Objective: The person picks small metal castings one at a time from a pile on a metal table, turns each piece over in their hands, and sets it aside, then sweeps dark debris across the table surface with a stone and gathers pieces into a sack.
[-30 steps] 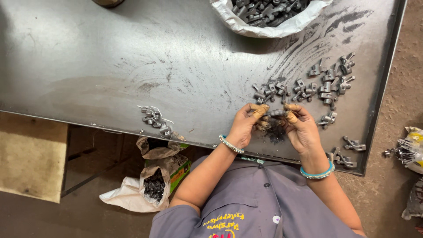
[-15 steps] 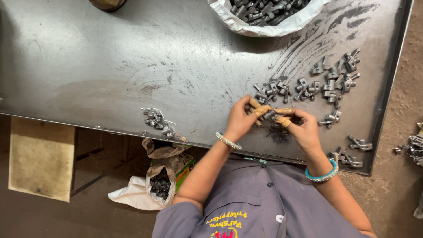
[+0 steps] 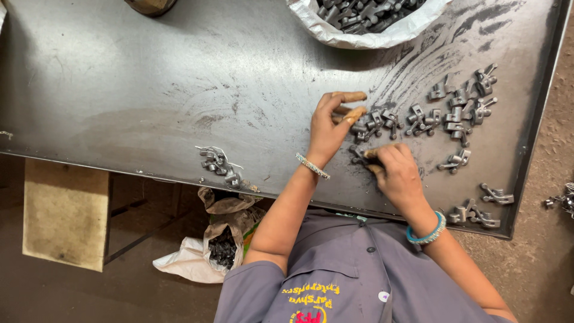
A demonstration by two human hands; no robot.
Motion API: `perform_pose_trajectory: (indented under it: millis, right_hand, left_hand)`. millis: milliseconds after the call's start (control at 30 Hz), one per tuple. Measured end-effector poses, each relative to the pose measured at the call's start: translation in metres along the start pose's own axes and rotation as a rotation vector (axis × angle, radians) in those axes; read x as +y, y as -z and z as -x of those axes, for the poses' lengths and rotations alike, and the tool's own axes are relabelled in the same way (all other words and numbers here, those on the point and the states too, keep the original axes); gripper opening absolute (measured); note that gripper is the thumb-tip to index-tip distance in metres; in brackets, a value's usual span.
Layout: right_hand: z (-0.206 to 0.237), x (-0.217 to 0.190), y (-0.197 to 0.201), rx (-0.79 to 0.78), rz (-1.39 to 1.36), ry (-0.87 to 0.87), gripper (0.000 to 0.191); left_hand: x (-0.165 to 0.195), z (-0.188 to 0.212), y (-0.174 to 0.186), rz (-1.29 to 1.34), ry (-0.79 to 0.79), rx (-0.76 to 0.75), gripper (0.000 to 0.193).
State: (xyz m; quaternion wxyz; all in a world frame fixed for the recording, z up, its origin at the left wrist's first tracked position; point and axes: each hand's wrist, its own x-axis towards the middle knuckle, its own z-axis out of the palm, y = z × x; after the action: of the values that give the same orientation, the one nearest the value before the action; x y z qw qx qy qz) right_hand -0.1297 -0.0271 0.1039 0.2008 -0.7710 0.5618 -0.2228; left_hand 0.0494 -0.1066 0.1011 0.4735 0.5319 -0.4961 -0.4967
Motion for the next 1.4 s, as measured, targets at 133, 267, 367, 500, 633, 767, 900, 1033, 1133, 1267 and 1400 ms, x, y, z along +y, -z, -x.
perform_pose_trajectory:
  millis: [133, 267, 367, 500, 633, 767, 900, 1033, 1133, 1267, 1400]
  right_hand:
    - [0.011, 0.003, 0.005, 0.025, -0.026, -0.025, 0.034]
    - [0.01, -0.004, -0.001, 0.076, -0.046, 0.019, 0.043]
    - [0.01, 0.002, -0.009, 0.059, -0.063, -0.091, 0.041]
    - [0.023, 0.037, -0.015, 0.059, -0.432, -0.368, 0.04]
    - [0.043, 0.076, -0.024, 0.1, -1.348, -0.438, 0.032]
    - [0.055, 0.102, -0.028, 0.085, -1.759, -0.648, 0.029]
    - [0.058, 0.11, -0.028, 0.073, -1.813, -0.794, 0.031]
    - [0.058, 0.11, -0.025, 0.035, -1.814, -0.746, 0.034]
    - [0.054, 0.106, -0.021, 0.015, -1.766, -0.712, 0.038]
    - [0.041, 0.096, -0.015, -0.066, -1.701, -0.661, 0.045]
    - [0.033, 0.084, -0.014, -0.103, -1.71, -0.634, 0.044]
  left_hand:
    - [-0.021, 0.005, 0.007, -0.175, 0.022, -0.073, 0.04]
    - [-0.032, 0.004, 0.001, -0.356, -0.166, -0.129, 0.041]
    - [-0.036, 0.005, -0.003, -0.479, -0.196, -0.138, 0.036]
    - [-0.036, 0.012, -0.002, -0.463, -0.179, -0.124, 0.036]
    - [-0.03, 0.022, -0.006, -0.438, -0.052, -0.118, 0.029]
    - [-0.023, 0.035, -0.012, -0.443, -0.08, -0.076, 0.027]
    - [-0.021, 0.048, -0.013, -0.428, -0.095, -0.061, 0.028]
    - [-0.021, 0.057, -0.014, -0.381, -0.052, -0.055, 0.029]
    - [-0.021, 0.062, -0.012, -0.411, -0.089, -0.053, 0.031]
    - [-0.021, 0.064, -0.007, -0.396, -0.083, -0.064, 0.033]
    - [-0.024, 0.065, -0.002, -0.29, -0.024, -0.04, 0.025]
